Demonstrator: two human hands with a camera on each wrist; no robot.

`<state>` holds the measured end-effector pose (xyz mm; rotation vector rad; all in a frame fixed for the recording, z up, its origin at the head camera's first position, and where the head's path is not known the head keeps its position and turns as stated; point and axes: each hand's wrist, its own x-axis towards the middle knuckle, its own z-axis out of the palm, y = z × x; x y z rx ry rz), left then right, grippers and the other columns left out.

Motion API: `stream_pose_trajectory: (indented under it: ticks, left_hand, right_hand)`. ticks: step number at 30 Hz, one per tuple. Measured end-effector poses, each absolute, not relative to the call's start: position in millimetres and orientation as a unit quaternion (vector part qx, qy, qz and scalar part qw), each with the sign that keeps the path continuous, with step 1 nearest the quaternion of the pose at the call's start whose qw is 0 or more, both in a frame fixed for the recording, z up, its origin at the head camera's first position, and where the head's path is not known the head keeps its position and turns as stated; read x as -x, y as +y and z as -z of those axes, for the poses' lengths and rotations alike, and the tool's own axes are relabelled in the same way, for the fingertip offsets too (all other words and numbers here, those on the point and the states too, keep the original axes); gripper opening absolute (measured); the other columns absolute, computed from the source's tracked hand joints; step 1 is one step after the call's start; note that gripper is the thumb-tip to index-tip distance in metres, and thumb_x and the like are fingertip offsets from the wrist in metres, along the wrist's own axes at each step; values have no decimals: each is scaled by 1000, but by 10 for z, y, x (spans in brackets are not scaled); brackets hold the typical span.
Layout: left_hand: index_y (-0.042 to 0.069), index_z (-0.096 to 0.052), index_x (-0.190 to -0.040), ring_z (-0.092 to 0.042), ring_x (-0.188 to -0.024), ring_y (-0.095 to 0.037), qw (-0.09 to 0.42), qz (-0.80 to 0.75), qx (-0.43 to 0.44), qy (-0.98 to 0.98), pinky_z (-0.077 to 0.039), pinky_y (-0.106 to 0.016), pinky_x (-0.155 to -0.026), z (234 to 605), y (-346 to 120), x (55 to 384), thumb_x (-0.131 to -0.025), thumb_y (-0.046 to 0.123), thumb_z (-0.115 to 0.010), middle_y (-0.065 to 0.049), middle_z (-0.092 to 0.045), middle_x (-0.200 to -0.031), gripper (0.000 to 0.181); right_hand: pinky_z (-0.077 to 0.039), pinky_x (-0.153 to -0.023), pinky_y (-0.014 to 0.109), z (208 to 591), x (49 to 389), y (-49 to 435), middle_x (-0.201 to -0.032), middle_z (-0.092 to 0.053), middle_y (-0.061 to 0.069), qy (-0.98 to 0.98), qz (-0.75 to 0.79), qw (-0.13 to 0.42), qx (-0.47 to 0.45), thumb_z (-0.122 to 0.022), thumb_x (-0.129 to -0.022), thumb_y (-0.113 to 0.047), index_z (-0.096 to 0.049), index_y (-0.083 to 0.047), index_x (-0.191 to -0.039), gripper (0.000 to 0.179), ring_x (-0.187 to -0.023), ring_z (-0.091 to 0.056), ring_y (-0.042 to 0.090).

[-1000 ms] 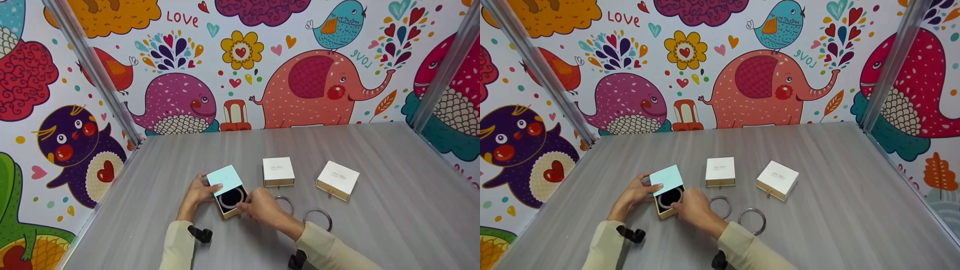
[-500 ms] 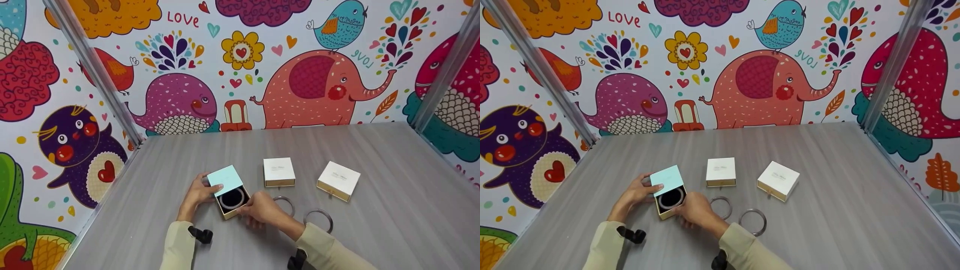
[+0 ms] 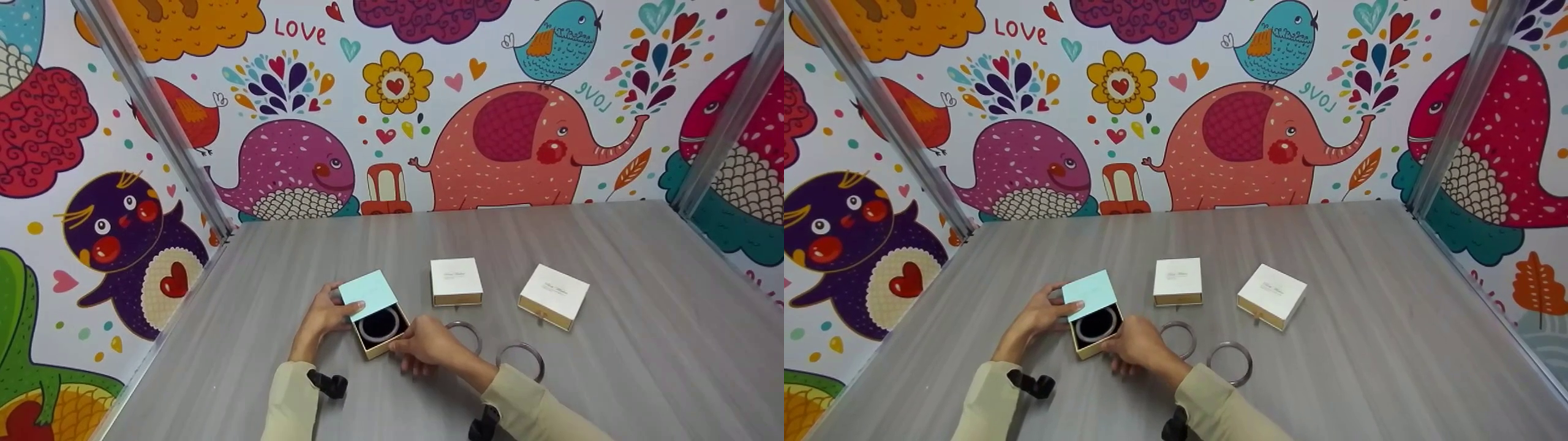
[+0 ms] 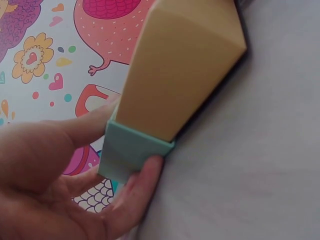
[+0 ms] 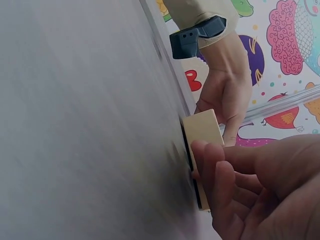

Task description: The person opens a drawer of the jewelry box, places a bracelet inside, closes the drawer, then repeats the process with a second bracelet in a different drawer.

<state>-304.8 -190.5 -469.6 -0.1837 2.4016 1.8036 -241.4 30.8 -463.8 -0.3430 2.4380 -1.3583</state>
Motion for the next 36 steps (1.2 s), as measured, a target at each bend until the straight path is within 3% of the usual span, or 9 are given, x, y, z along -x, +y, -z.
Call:
stream_pose_trajectory:
  ticks: [12, 36]
  left_hand:
    - [-5, -38, -144, -64, -87, -25, 69, -599, 66, 795, -60, -47, -73, 4732, -1907, 3059, -86, 3, -75, -36, -54, -125, 70]
    - [-3, -37, -147, -67, -89, -26, 73, -589, 55, 803, -59, -53, -79, 4709, -1921, 3048, -87, 3, -75, -36, -55, -125, 71]
  right_hand:
    - [-40, -38, 18, 4663, 2429, 282, -54, -68, 2, 845, 492, 180, 109, -71, -92, -14, -78, -2, -79, 19, -39, -53, 4]
    - [-41, -39, 18, 4685, 2425, 231, -52, -61, -4, 844, 501, 158, 109, -70, -92, -9, -74, -1, -75, 19, -40, -52, 5]
